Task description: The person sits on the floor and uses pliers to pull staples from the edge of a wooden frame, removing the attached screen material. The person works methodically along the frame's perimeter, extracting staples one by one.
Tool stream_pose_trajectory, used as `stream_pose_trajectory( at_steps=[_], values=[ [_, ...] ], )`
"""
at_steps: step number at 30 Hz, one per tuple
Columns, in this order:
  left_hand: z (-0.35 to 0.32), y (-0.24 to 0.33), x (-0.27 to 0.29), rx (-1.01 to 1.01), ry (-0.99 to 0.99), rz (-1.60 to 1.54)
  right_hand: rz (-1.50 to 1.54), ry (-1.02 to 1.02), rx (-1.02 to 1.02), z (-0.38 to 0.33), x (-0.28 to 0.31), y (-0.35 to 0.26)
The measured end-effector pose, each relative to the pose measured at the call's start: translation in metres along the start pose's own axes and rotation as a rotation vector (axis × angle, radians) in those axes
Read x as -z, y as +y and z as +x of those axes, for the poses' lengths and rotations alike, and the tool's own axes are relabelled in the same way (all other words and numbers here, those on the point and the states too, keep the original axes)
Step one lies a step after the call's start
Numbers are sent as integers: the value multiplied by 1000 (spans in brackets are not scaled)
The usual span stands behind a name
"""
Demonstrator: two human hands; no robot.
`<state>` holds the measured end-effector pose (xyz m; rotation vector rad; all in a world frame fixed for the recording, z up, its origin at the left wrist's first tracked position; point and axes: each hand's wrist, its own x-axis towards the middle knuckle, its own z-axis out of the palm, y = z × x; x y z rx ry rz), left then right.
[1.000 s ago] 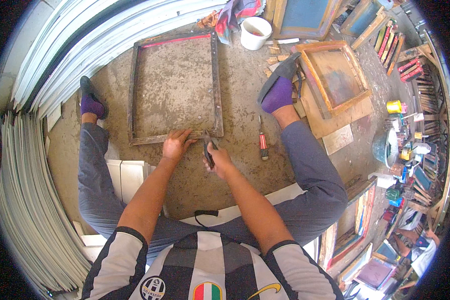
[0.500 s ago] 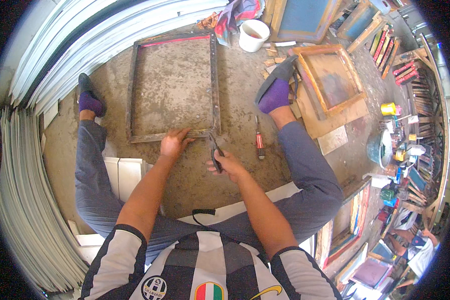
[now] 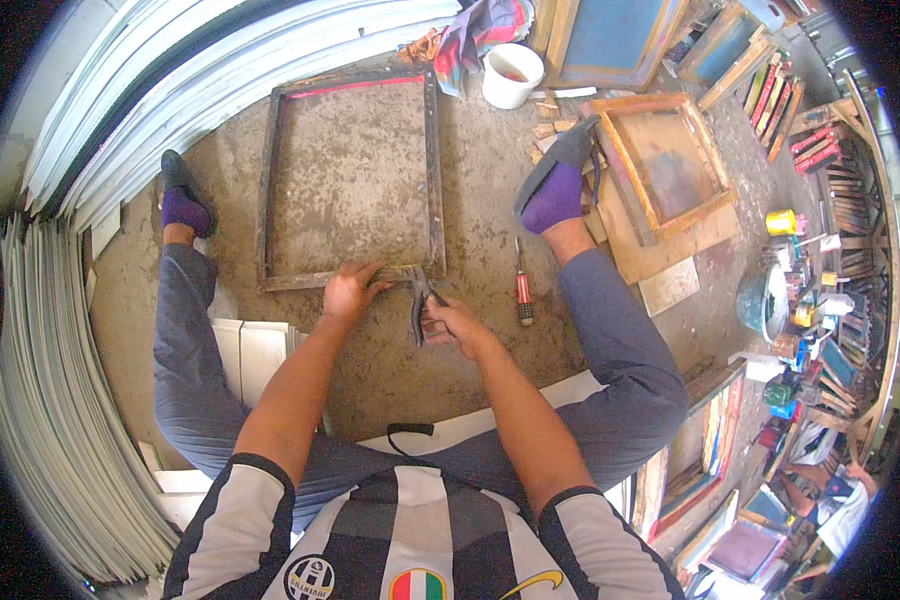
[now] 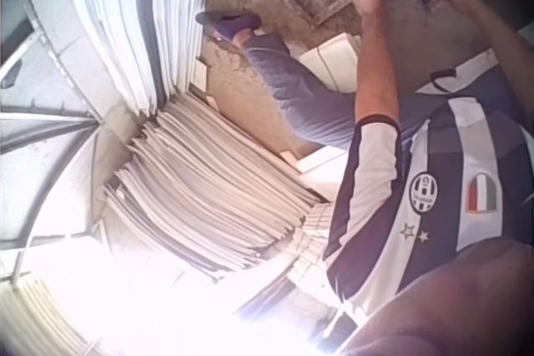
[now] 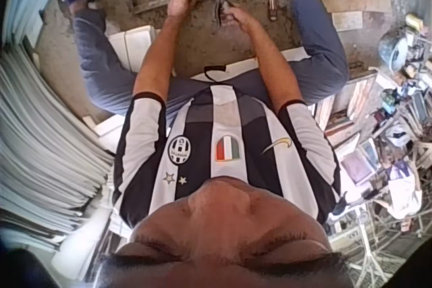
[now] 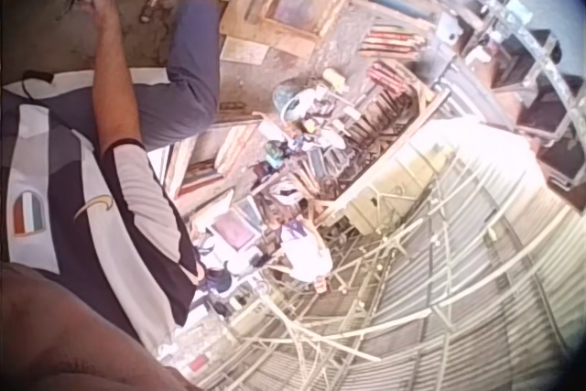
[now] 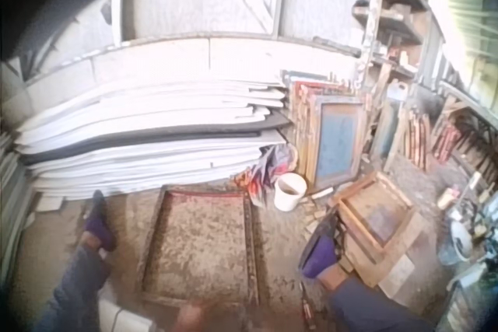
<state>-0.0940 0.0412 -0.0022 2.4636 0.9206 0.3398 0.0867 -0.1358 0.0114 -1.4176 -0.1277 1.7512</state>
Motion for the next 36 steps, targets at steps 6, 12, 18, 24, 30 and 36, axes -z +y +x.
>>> stream_pose_trajectory(
  at_steps=[6, 12, 18, 24, 30, 36],
  values=[
    [-4, -15, 1, -63, -4, -6, -143, -68, -21, -1, 18, -16],
    [-11, -33, 16, -134, -8, -39, -415, -211, -140, 2, 47, -30],
    [-16, -33, 13, -119, 40, -45, -451, -273, -220, 11, 57, -48],
    [-17, -34, 10, -104, 30, -30, -464, -277, -258, 19, 51, -59],
    [-19, -34, 10, -100, 41, -32, -533, -297, -311, 39, 49, -66],
    [-18, -26, 17, -41, -4, -45, -612, -273, -424, 52, 48, -79]
  ],
)
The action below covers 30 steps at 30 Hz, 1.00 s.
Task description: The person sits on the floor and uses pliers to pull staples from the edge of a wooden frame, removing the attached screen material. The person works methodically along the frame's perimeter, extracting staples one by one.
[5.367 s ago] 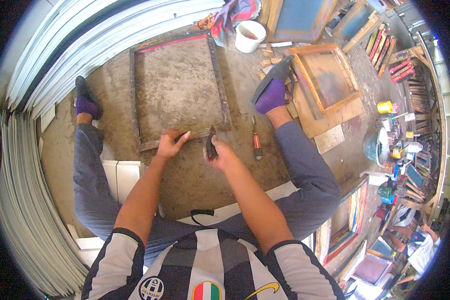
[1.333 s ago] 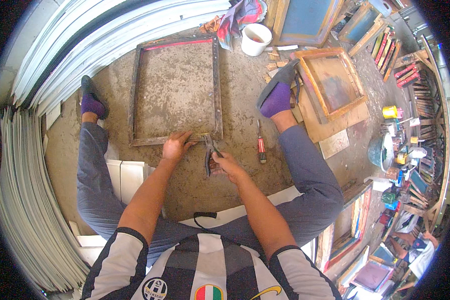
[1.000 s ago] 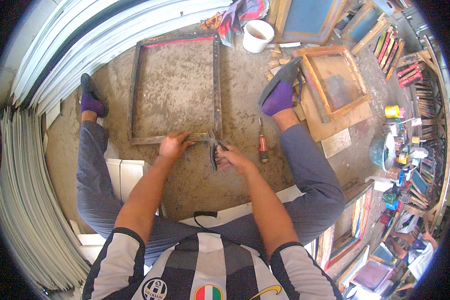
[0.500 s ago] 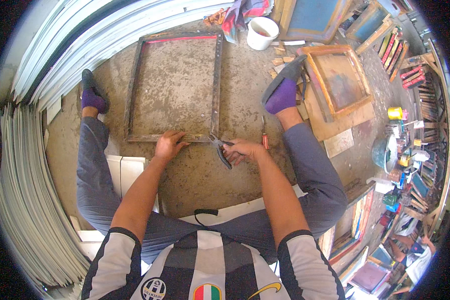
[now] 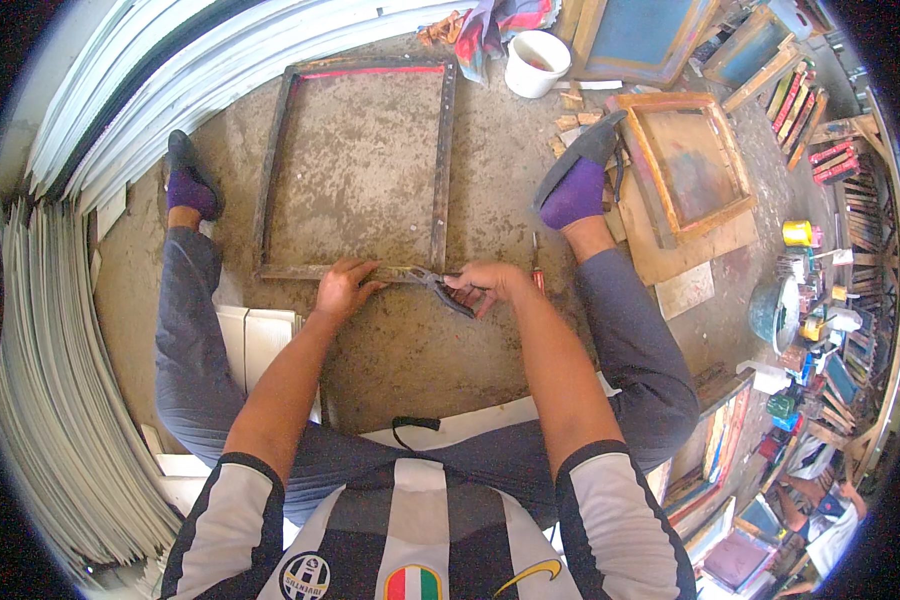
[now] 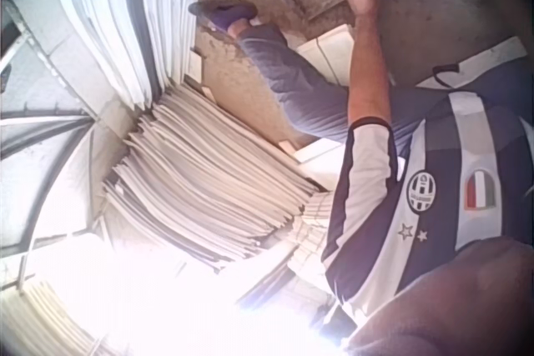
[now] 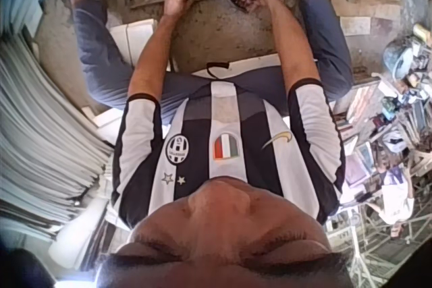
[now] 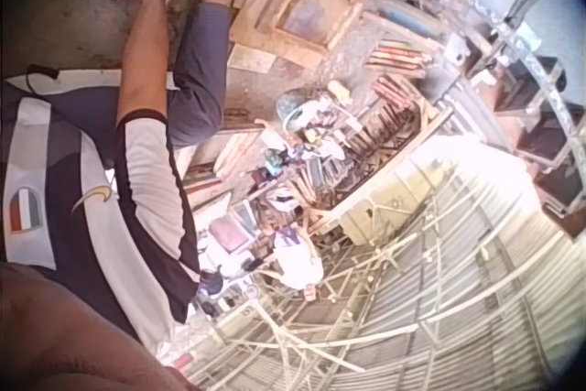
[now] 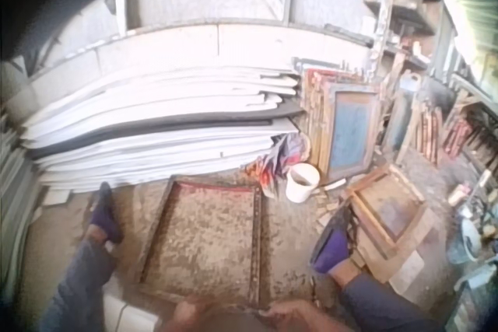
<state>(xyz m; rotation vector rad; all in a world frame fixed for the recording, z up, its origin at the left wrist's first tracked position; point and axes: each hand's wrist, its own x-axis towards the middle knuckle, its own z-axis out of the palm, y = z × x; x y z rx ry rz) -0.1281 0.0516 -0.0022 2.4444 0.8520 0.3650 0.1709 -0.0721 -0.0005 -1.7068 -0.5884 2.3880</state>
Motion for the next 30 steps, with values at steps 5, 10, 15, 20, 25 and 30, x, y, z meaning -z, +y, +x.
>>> stream_pose_trajectory(
  at_steps=[5, 10, 15, 20, 25, 30],
  values=[
    [0, -3, -4, 18, -4, -13, 44, -6, -43, 8, 0, 3],
    [-1, -2, -4, 25, -7, -19, 70, 37, -8, 2, -7, 8],
    [-2, -6, -9, 8, 29, -30, 51, 118, 55, -2, -15, 6],
    [-2, -7, -8, -10, 35, -29, 135, 258, 176, -8, -46, 15],
    [-4, -9, -7, -28, 53, -8, 249, 353, 148, -15, -68, 8],
    [-2, -9, -9, -25, 46, -31, 201, 494, 17, -26, -85, -27]
  ],
)
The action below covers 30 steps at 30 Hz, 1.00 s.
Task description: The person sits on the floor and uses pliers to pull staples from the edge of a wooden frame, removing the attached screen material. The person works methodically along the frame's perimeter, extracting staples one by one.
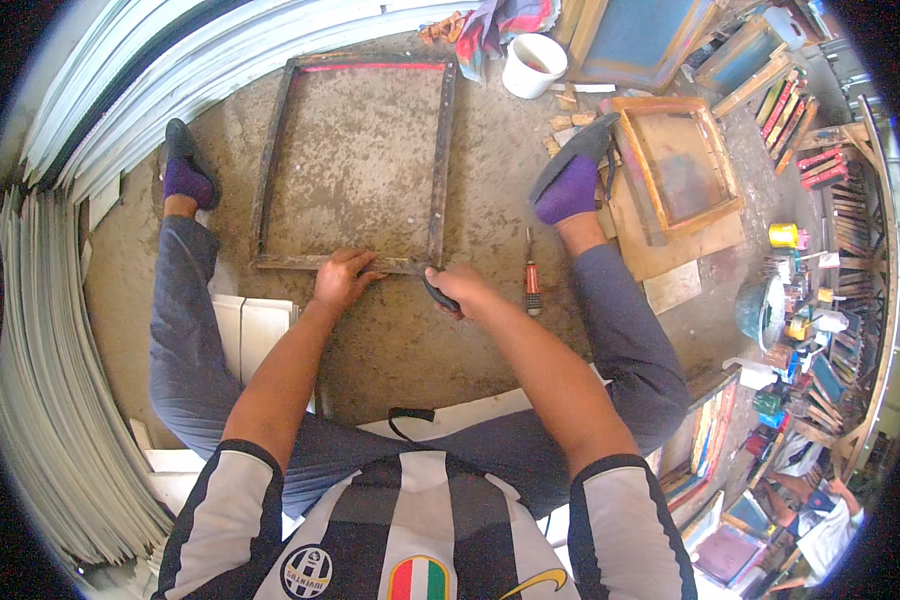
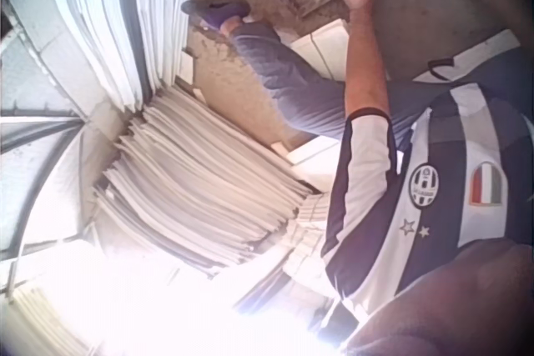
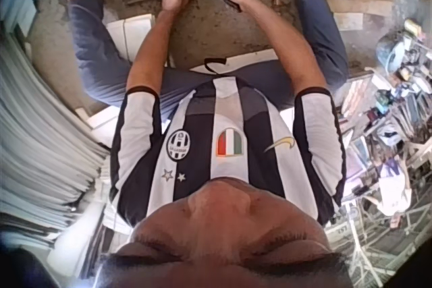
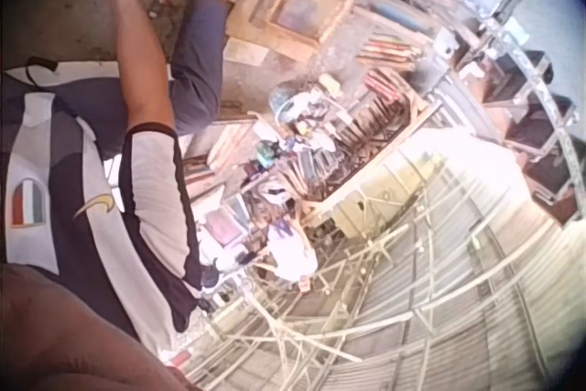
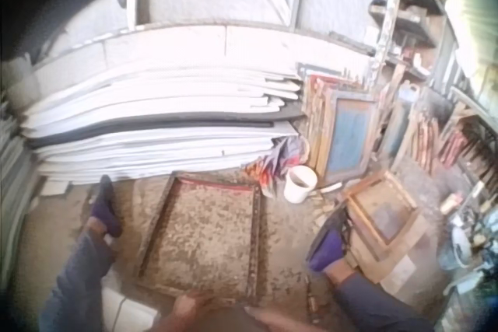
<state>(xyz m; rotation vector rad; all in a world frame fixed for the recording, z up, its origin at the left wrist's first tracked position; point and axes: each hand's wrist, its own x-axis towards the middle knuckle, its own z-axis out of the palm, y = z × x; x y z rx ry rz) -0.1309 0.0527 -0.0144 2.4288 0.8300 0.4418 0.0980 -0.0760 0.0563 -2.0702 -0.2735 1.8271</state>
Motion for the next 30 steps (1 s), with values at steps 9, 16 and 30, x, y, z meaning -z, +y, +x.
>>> stream_pose_trajectory(
  at_steps=[9, 16, 30],
  values=[
    [1, -2, -2, 18, 7, -28, -283, -24, 383, -30, 9, -21],
    [2, 4, 5, 49, -51, -31, 49, -282, 162, -8, 21, 47],
    [0, 3, 1, 56, -25, -22, 508, -438, 122, 29, -7, 62]
  ],
)
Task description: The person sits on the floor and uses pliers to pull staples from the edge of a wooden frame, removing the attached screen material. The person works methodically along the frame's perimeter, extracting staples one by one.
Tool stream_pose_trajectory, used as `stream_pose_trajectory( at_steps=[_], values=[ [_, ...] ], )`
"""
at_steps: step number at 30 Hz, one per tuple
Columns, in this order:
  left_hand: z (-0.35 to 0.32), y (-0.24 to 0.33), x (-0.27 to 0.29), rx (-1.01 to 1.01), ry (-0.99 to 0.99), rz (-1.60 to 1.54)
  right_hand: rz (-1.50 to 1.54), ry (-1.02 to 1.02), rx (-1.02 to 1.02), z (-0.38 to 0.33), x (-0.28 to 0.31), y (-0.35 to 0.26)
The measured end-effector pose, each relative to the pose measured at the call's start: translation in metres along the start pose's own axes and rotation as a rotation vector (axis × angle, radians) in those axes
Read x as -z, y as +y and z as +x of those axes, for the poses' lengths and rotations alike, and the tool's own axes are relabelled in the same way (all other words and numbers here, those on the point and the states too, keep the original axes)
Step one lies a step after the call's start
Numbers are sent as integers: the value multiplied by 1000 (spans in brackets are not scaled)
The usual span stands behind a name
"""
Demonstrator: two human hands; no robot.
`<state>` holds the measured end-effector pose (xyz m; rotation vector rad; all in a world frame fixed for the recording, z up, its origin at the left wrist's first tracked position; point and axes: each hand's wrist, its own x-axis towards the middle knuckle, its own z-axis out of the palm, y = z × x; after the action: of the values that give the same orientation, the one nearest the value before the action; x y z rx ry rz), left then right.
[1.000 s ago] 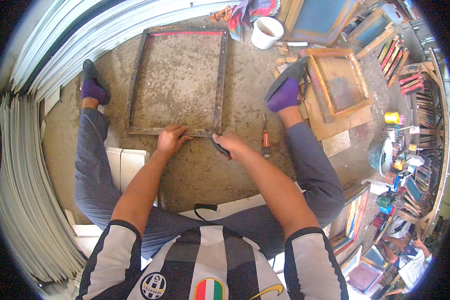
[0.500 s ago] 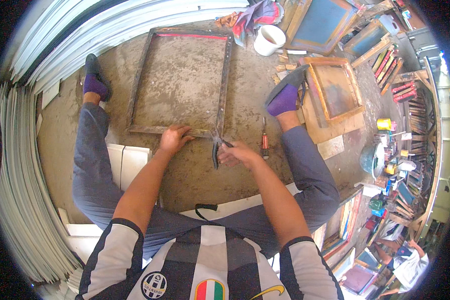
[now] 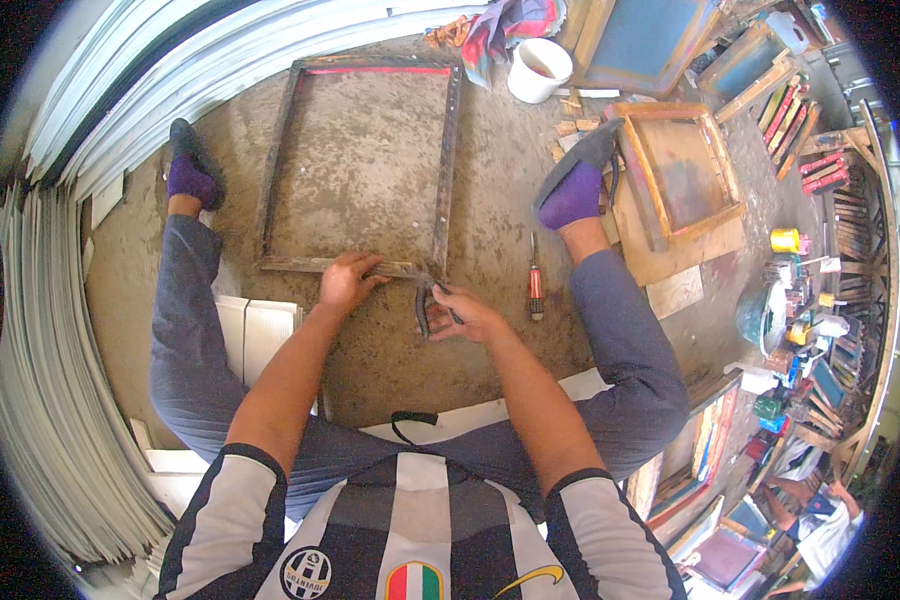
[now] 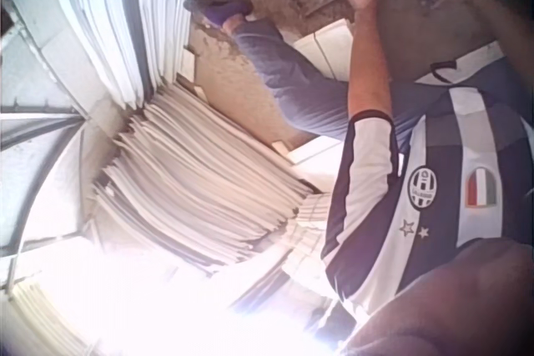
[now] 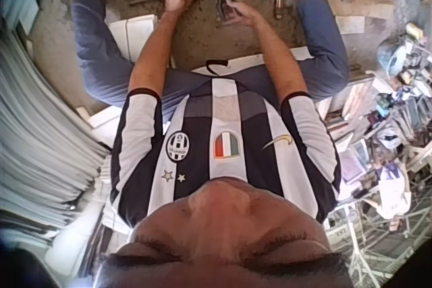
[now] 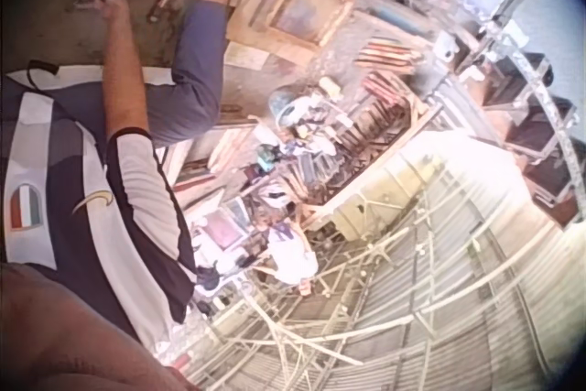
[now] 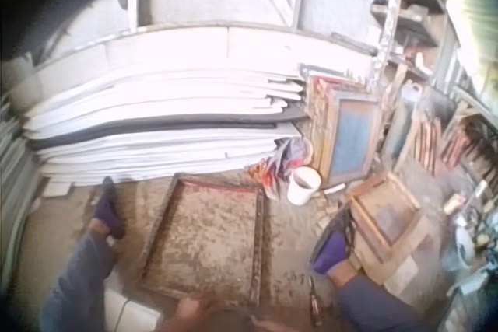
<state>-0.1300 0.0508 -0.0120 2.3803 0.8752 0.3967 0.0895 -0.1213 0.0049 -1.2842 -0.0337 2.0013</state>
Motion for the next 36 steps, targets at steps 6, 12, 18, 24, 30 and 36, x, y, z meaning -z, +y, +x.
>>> stream_pose_trajectory(
  at_steps=[6, 12, 18, 24, 30, 36],
  values=[
    [3, 6, 6, -1, -13, 11, 260, -152, 61, 7, -11, 17],
    [5, 6, 6, 41, -68, 18, 344, -97, 78, 15, -17, 28],
    [3, -1, -1, -4, -13, 58, 391, 195, 4, 11, -54, 9],
    [6, 0, -2, 15, -22, 21, 460, 266, -140, 17, -53, -26],
    [10, 13, -7, 13, -21, 37, 78, 258, 6, 5, -24, -12],
    [6, 4, -13, 14, 17, 22, 299, -77, 35, 3, -13, -1]
  ],
)
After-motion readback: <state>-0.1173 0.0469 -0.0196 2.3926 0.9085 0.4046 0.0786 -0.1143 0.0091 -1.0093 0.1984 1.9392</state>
